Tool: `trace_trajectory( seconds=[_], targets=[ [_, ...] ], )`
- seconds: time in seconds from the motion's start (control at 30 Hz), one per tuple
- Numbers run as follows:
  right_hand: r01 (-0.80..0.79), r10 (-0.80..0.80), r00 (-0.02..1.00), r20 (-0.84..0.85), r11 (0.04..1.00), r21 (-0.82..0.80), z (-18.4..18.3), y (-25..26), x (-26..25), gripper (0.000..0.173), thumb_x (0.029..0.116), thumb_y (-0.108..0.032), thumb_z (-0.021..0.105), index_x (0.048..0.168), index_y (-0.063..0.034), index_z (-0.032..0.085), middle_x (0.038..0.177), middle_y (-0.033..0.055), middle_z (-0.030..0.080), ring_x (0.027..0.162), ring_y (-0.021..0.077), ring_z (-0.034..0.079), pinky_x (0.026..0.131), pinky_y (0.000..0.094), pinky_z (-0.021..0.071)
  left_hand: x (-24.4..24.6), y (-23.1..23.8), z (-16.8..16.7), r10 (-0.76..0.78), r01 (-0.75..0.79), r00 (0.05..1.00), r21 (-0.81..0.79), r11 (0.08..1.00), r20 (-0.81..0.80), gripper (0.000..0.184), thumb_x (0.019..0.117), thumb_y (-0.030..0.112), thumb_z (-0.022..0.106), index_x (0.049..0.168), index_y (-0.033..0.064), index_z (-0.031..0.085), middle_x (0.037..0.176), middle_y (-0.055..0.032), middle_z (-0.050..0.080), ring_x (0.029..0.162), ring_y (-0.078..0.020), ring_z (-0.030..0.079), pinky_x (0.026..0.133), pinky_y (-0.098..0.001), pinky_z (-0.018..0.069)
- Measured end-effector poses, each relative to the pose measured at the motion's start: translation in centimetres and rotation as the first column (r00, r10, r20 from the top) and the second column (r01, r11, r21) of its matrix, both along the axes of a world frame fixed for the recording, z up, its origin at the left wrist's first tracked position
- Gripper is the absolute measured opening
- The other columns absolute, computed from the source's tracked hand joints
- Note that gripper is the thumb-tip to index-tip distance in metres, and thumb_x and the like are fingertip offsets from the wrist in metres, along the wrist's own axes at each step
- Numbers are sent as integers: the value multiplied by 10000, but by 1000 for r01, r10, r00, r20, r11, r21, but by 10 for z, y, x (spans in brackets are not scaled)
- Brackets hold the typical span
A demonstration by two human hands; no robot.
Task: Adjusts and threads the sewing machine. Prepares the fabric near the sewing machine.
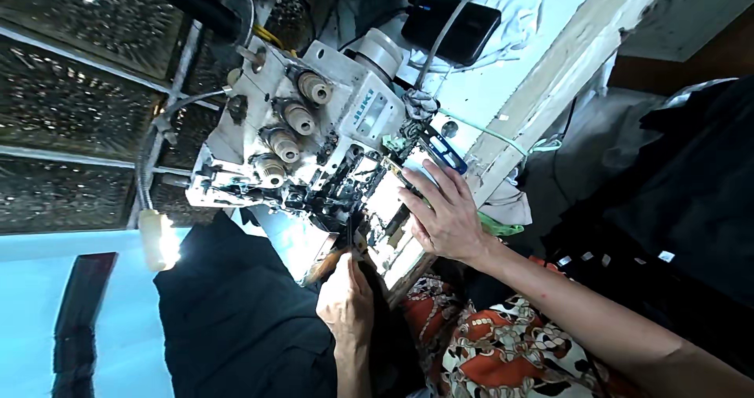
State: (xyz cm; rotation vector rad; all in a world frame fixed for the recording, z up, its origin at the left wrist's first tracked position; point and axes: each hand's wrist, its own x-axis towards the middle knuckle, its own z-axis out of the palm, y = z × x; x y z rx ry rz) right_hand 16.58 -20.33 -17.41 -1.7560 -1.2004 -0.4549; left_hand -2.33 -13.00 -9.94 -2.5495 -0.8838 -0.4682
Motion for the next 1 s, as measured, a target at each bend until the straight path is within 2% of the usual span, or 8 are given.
trace_trajectory(
  seconds=[0.07,0.13,0.23,0.37,0.7,0.8,0.87,1.0],
  targets=[
    [-2,2,1000,-3,1000,0,0,0,-1,355,921,-268,536,1174,-133,745,1402,130,641,1360,400,526,1096,541,401,-3,-4,0,22,-22,1000,-28,999,3,287,974,64,514,1078,-88,734,704,-217,693,575,-359,682,518,-466,511],
    [-1,1,1000,-10,1000,-1,0,0,-1,352,921,-263,537,1173,-135,748,1402,128,641,1358,400,528,1095,544,402,-2,-12,0,49,-49,999,-15,999,17,293,972,51,517,1108,-94,733,726,-223,707,574,-354,684,522,-458,515],
    [2,-2,1000,-8,1000,-1,0,0,0,356,920,-263,533,1174,-135,747,1401,131,641,1360,394,530,1096,541,398,2,-22,-2,50,-52,996,34,998,70,284,972,40,524,1094,-100,738,689,-205,689,521,-319,642,494,-424,481],
    [5,-5,1000,8,1000,-2,-1,0,0,361,926,-265,515,1171,-135,747,1399,128,643,1363,389,524,1104,533,385,6,-27,-2,49,-50,994,12,999,100,270,968,40,539,1087,-90,743,699,-194,699,525,-306,641,502,-408,483],
    [5,-5,1000,8,1000,-6,-2,0,0,365,920,-271,529,1188,-145,743,1411,135,634,1374,395,514,1109,541,383,22,-9,-14,39,-15,978,-116,993,205,230,962,32,554,1053,-103,716,679,-184,679,528,-269,649,499,-383,500],
    [5,-5,1000,8,1000,-5,-1,0,0,364,926,-267,522,1189,-144,742,1412,131,634,1372,390,517,1107,540,383,14,-13,-14,77,-60,980,-93,994,183,231,959,28,548,1051,-102,715,680,-196,680,521,-295,650,485,-410,498],
    [10,-10,1000,9,1000,7,-2,1,0,365,928,-262,514,1181,-138,745,1401,133,641,1360,390,528,1100,539,390,7,-18,-12,100,-88,982,-77,993,160,242,958,20,545,1072,-109,716,736,-217,707,550,-319,674,500,-435,515],
    [2,-2,1000,3,1000,4,-1,1,0,363,924,-257,521,1185,-134,741,1400,132,643,1357,394,533,1098,542,394,6,-26,-9,89,-79,979,-60,995,181,234,962,25,566,1075,-102,726,740,-203,707,529,-288,646,492,-392,496]
  ],
)
